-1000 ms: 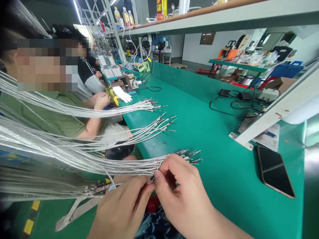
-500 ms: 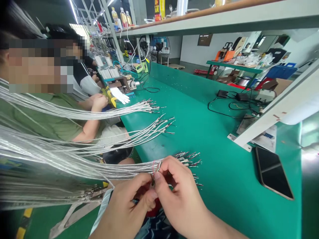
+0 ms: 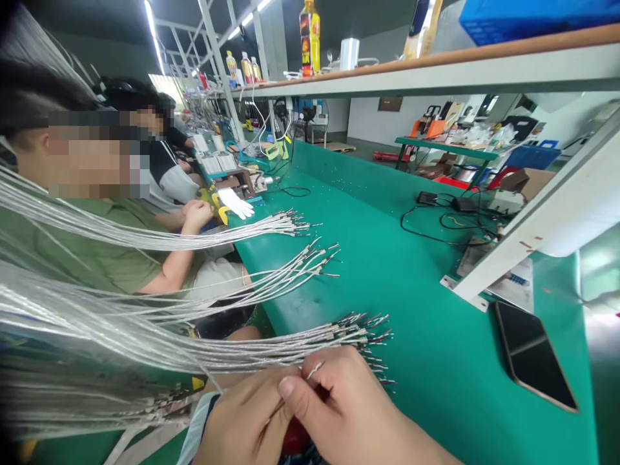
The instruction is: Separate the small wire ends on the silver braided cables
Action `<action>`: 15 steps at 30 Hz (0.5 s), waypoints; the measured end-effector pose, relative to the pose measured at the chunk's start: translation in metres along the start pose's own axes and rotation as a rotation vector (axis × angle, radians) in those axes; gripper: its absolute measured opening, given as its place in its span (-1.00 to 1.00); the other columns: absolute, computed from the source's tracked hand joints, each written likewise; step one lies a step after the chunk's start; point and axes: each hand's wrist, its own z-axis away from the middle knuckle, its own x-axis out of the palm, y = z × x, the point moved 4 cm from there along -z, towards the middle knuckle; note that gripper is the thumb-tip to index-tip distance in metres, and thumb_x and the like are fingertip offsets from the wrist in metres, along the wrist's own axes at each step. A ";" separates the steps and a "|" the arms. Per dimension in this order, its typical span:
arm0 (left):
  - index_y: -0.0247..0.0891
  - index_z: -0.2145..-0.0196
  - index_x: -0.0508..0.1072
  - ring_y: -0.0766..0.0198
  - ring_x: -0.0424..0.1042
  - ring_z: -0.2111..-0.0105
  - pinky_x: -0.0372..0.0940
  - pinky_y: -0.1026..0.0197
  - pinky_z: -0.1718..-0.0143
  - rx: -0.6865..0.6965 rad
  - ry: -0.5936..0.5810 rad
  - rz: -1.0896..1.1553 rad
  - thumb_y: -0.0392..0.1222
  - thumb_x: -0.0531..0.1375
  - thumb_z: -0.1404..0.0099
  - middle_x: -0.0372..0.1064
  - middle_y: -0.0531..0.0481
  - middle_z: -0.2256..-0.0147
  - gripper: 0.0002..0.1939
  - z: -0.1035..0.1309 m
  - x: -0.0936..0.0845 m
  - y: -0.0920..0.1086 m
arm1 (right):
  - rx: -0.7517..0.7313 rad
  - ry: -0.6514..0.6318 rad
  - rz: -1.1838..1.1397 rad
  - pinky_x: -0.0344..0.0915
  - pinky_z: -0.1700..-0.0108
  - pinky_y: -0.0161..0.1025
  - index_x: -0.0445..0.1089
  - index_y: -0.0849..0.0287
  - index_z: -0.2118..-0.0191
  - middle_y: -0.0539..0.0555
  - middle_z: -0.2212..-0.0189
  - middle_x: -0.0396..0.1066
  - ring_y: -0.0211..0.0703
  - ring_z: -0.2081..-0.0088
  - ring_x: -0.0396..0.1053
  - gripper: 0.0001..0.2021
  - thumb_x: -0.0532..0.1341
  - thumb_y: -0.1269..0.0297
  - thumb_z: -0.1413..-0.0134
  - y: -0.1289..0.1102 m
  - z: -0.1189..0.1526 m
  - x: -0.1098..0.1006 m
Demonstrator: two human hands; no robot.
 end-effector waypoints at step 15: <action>-0.20 0.41 0.53 0.26 0.49 0.48 0.39 0.30 0.37 -0.060 -0.033 0.428 -0.10 0.09 -0.48 0.49 0.03 0.50 -0.65 -0.018 0.003 0.007 | -0.033 0.081 0.098 0.03 0.40 -0.22 0.18 0.15 0.52 0.01 0.54 0.23 -0.21 0.49 0.18 -0.49 -0.12 0.13 -0.50 -0.012 0.005 -0.010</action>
